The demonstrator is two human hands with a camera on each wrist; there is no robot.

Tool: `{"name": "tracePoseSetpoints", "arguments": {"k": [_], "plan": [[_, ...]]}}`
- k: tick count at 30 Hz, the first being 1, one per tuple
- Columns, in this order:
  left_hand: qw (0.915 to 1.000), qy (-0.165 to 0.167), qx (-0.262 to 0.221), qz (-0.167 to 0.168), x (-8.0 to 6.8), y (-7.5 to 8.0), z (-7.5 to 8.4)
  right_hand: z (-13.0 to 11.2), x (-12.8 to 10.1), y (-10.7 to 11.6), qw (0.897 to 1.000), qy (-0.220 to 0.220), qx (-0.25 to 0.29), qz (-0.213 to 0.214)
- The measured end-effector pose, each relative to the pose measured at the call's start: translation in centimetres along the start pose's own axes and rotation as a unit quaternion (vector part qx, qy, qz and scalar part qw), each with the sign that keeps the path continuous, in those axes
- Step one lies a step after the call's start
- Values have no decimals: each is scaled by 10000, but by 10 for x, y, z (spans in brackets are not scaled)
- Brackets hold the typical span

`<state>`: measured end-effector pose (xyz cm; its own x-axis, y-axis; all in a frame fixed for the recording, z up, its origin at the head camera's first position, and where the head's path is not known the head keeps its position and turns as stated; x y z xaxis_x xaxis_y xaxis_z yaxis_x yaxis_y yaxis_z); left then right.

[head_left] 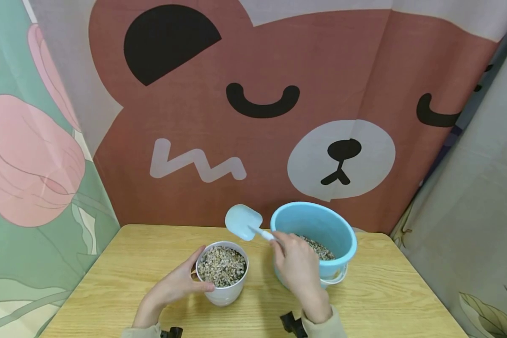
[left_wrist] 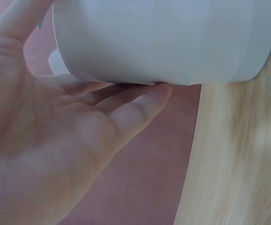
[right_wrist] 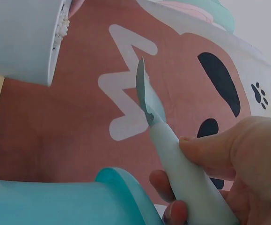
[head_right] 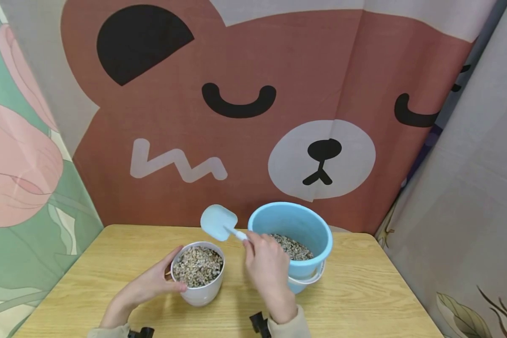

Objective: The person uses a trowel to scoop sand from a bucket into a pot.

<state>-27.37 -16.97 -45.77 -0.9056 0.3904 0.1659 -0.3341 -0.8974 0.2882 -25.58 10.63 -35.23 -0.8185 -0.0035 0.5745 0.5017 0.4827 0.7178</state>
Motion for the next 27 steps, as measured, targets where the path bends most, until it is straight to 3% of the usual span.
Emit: {"name": "tracePoseSetpoints", "arguments": {"k": [10,19,22,27], "plan": [[9999,-7,-113,-60,0,0,0,13,7,8,9943,-419,816,-552],[9991,-306,-193,-208,1,3,6,35,15,23,9713,-1306,1516,-1288],[9993,-353,85,-107,0,7,10,46,19,30,9669,-1435,1520,-1464],[9951,-151,952,229,4,15,17,66,28,46,9694,-1353,1261,-1611]]}}
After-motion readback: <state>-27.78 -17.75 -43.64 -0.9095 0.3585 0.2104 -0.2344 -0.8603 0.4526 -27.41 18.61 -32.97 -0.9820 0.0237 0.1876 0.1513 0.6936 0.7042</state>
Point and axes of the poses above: each hand's wrist, its own x-axis towards the middle knuckle, its own y-axis out of the back of the hand, z = x × y, the point moved 3 cm from there along x, towards the middle knuckle, and after that the axes turned 8 degrees about -y, right-handed, at the moved point
